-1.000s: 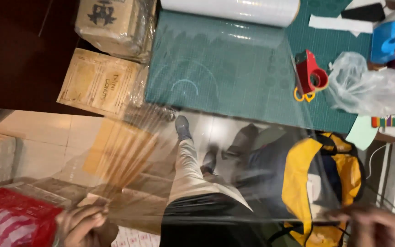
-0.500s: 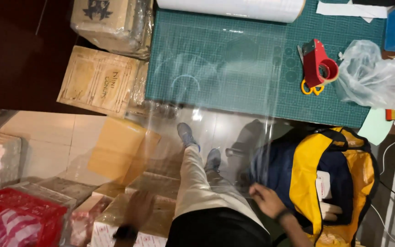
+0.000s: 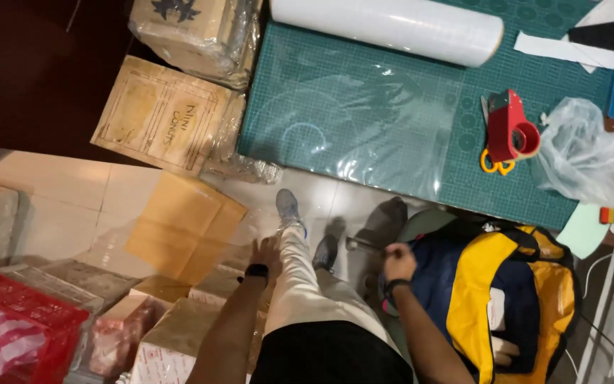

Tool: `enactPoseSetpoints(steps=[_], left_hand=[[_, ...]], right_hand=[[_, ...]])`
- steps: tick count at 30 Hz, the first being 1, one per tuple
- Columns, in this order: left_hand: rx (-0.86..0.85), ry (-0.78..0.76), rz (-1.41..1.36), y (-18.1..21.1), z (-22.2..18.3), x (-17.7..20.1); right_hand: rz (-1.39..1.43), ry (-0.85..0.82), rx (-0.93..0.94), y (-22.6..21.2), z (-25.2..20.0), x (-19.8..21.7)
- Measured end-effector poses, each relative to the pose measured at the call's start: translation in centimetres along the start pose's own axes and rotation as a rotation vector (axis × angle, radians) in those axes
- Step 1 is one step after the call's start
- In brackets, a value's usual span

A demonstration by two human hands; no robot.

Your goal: Organizing stacks of plastic bags and wrapping them in plastic film for shipment.

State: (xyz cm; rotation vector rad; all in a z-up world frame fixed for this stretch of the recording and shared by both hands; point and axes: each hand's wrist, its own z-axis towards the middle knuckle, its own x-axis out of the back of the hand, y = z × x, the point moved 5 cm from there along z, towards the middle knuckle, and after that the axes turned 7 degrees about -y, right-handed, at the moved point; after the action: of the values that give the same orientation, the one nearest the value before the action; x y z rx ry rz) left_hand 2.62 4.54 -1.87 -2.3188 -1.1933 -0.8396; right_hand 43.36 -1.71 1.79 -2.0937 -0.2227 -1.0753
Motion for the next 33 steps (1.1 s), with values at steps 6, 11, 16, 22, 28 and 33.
enactPoseSetpoints(steps=[6, 11, 16, 22, 28, 33], left_hand=[[0.488, 0.691, -0.762, -9.3, 4.9, 3.9], [0.352, 0.508, -1.901, -14.8, 3.5, 15.6], [0.229, 0.494, -2.202, -16.1, 7.9, 14.7], [0.192, 0.601, -2.014, -17.4, 5.7, 15.0], [0.239, 0.550, -2.050, -17.3, 2.7, 15.2], [0.377, 0.390, -2.085, -16.3, 2.3, 10.9]], right_hand=[[0.877, 0.091, -0.387, 1.9, 11.5, 2.8], [1.214, -0.078, -0.448, -3.7, 13.1, 5.2], [1.297, -0.118, -0.493, -6.5, 11.7, 5.0], [1.061, 0.013, -0.382, -6.5, 9.7, 5.7], [1.054, 0.123, -0.368, -6.1, 7.4, 5.6], [1.045, 0.217, -0.440, -2.0, 5.3, 3.4]])
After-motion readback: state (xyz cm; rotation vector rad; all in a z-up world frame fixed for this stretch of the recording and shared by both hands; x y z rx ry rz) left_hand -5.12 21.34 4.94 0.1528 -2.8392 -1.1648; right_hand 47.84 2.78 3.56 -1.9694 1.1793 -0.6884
